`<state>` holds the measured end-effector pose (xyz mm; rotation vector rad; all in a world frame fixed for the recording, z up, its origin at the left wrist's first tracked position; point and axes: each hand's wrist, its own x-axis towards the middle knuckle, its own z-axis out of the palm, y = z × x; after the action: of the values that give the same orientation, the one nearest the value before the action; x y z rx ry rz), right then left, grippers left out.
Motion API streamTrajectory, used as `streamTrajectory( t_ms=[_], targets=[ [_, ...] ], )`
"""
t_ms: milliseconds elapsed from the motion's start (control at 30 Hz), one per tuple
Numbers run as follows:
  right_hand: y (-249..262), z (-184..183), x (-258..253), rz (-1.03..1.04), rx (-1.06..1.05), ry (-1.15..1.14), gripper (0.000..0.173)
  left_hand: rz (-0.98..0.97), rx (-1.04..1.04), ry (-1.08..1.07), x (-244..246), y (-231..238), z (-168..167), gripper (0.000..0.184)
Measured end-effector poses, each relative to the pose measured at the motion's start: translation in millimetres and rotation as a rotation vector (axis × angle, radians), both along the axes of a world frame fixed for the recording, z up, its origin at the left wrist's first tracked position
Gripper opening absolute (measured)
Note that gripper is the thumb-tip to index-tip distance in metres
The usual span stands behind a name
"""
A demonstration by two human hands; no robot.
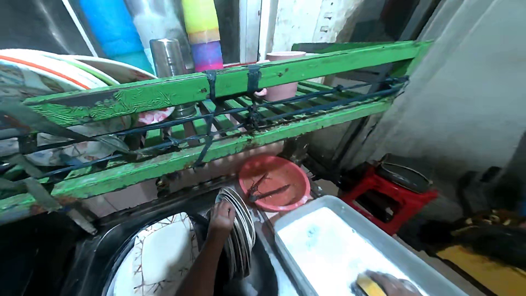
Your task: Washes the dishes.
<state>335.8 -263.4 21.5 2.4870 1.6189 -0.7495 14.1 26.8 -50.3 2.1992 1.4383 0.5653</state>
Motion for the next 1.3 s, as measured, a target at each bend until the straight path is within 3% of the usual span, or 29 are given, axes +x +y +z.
streamTrajectory(
  t_ms=[133, 233, 333, 433, 533, 633, 733, 867, 967, 1100, 1200, 1300],
  targets=[
    [-4.3, 1.5, -1.4, -0.003, -0.017, 0.022, 0.07, -0.129, 0.062, 0.065, 2.5, -33.3, 2.6, 0.036],
    [-6.4, 0.6, -2.4, -0.017, -0.001, 0.03, 0.069, -0.254, 0.221, 0.142, 0.3, -57.6, -2.1, 0.037],
    [-5.6, -2.8, -2.4, -0.017, -0.014, 0.008, 0.07, -0.323, 0.371, 0.061, -7.7, -84.8, -7.0, 0.03],
    [-5.3, -6.5, -3.5, -0.031, -0.029, -0.003, 0.073, -0.29, 0.258, -0.04, -23.0, -110.3, -11.7, 0.032],
    [-3.4, -3.8, -6.5, -0.048, -0.049, -0.002, 0.073, -0.06, 0.215, -0.167, -31.1, -141.3, -28.8, 0.06],
    [-1.6, -6.0, -8.1, -0.044, -0.041, -0.011, 0.069, 0.114, -0.111, -0.282, -35.1, -174.9, -43.0, 0.078],
    [0.7, -6.1, -7.0, -0.033, -0.061, -0.001, 0.069, 0.183, -0.31, -0.286, -33.3, -188.8, -42.2, 0.076],
    [2.9, -18.6, 6.4, -0.074, 0.11, 0.18, 0.067, 0.258, -0.215, -0.331, -21.2, -176.6, -37.6, 0.064],
    [-5.1, -18.9, 19.7, -0.023, 0.338, 0.275, 0.064, 0.314, -0.266, -0.209, -6.6, -154.8, -13.4, 0.065],
    [-49.0, 53.3, 18.1, 0.108, 0.289, 0.217, 0.068, 0.37, -0.58, 0.007, 7.8, -142.5, 20.8, 0.071],
    [-77.1, 69.7, 34.0, 0.11, 0.311, 0.138, 0.064, 0.39, -0.681, 0.139, 7.0, -134.6, 11.6, 0.07],
    [-93.6, 61.0, 46.9, 0.082, 0.281, 0.129, 0.063, 0.405, -0.592, 0.224, 9.1, -139.1, 3.9, 0.066]
  ],
)
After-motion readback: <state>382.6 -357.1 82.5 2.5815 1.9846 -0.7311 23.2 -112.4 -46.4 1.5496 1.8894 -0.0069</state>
